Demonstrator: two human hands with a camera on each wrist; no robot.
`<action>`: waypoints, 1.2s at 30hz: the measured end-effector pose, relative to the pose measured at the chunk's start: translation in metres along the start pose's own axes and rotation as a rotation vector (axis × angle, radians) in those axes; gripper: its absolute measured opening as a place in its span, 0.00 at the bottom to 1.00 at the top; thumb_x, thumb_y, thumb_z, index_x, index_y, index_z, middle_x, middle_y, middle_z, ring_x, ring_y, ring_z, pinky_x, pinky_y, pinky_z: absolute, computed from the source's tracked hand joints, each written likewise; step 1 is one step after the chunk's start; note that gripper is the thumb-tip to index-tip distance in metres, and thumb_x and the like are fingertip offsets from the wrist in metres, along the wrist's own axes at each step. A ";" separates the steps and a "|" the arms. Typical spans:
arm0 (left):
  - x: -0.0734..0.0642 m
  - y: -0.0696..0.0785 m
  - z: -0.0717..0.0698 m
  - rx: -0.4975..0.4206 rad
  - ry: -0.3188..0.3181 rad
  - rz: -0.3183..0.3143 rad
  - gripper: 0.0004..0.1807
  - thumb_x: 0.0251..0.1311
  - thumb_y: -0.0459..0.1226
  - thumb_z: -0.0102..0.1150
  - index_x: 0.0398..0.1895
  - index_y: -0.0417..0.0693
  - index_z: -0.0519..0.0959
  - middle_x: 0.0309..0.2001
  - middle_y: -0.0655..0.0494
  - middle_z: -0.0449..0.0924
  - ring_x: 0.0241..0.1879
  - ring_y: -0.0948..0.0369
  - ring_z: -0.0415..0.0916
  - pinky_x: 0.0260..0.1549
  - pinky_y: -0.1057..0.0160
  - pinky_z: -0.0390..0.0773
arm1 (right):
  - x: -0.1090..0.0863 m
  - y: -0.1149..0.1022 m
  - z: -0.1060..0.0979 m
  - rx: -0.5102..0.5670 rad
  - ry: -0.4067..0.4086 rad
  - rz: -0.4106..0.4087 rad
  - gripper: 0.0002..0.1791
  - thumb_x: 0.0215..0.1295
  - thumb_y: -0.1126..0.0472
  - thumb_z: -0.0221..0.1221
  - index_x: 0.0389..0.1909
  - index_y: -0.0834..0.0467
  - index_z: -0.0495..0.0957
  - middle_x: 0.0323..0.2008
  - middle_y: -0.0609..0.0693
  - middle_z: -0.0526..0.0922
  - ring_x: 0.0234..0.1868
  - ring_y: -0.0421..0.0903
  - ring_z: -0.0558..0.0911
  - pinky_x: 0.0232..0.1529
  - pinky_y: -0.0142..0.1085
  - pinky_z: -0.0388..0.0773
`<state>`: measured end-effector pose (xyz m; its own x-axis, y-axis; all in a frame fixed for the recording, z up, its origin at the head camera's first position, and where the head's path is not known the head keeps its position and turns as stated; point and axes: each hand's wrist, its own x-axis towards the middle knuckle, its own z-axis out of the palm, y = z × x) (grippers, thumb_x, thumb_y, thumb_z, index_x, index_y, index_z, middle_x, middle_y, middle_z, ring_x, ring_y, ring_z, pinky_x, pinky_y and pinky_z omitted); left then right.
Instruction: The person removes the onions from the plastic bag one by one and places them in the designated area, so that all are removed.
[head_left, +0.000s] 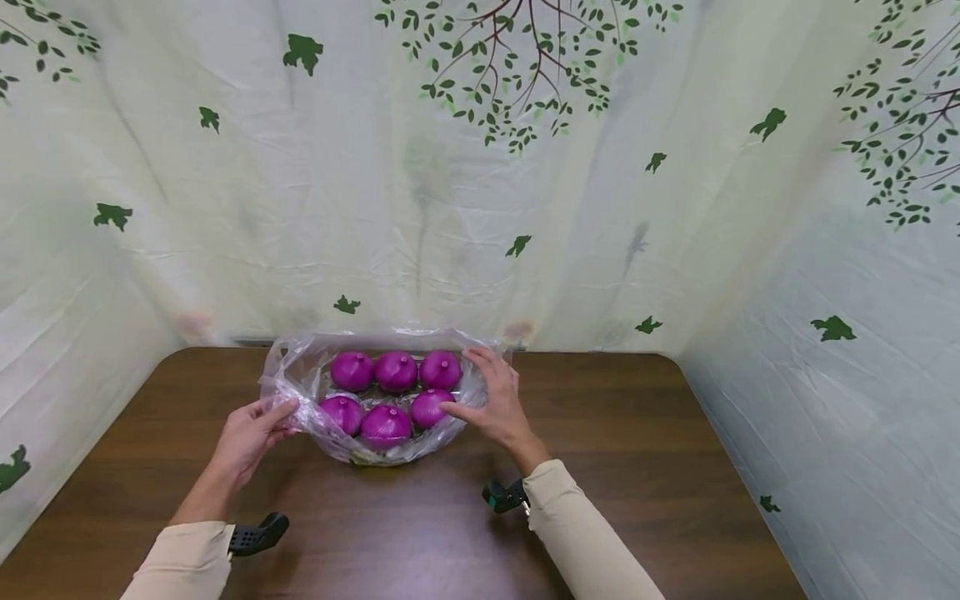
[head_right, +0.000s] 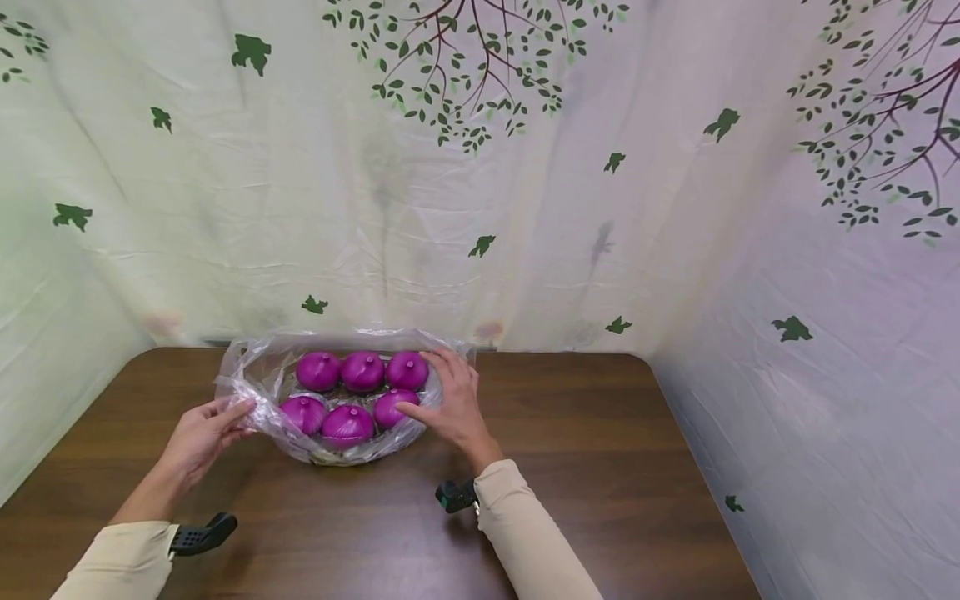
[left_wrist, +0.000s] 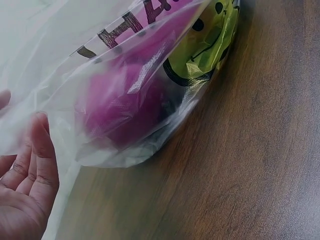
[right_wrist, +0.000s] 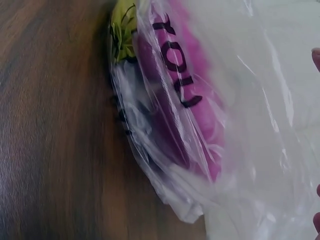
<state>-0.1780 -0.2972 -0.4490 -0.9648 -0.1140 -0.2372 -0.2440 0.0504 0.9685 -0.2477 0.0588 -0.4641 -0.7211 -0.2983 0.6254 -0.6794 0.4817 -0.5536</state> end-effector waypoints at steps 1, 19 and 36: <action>0.000 0.000 0.000 0.012 0.003 -0.002 0.21 0.64 0.49 0.58 0.48 0.42 0.74 0.30 0.64 0.76 0.31 0.68 0.77 0.39 0.70 0.80 | 0.000 -0.001 0.001 -0.001 -0.003 -0.001 0.45 0.39 0.50 0.77 0.60 0.60 0.71 0.61 0.59 0.71 0.63 0.55 0.68 0.61 0.56 0.57; 0.000 0.003 0.002 0.071 0.027 0.010 0.19 0.65 0.49 0.57 0.41 0.41 0.80 0.30 0.63 0.76 0.30 0.67 0.77 0.38 0.71 0.80 | 0.005 -0.009 0.024 -0.011 -0.080 0.074 0.41 0.44 0.52 0.76 0.59 0.64 0.71 0.58 0.57 0.75 0.61 0.53 0.71 0.64 0.51 0.62; -0.001 0.006 0.003 0.125 0.044 0.017 0.36 0.64 0.52 0.56 0.59 0.26 0.69 0.32 0.63 0.76 0.32 0.68 0.78 0.40 0.72 0.79 | 0.002 -0.013 0.039 0.002 -0.126 0.268 0.46 0.44 0.52 0.76 0.64 0.63 0.67 0.59 0.58 0.75 0.61 0.57 0.71 0.65 0.51 0.61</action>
<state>-0.1783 -0.2938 -0.4435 -0.9644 -0.1551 -0.2143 -0.2405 0.1761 0.9546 -0.2458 0.0203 -0.4773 -0.8860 -0.2609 0.3832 -0.4625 0.5558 -0.6908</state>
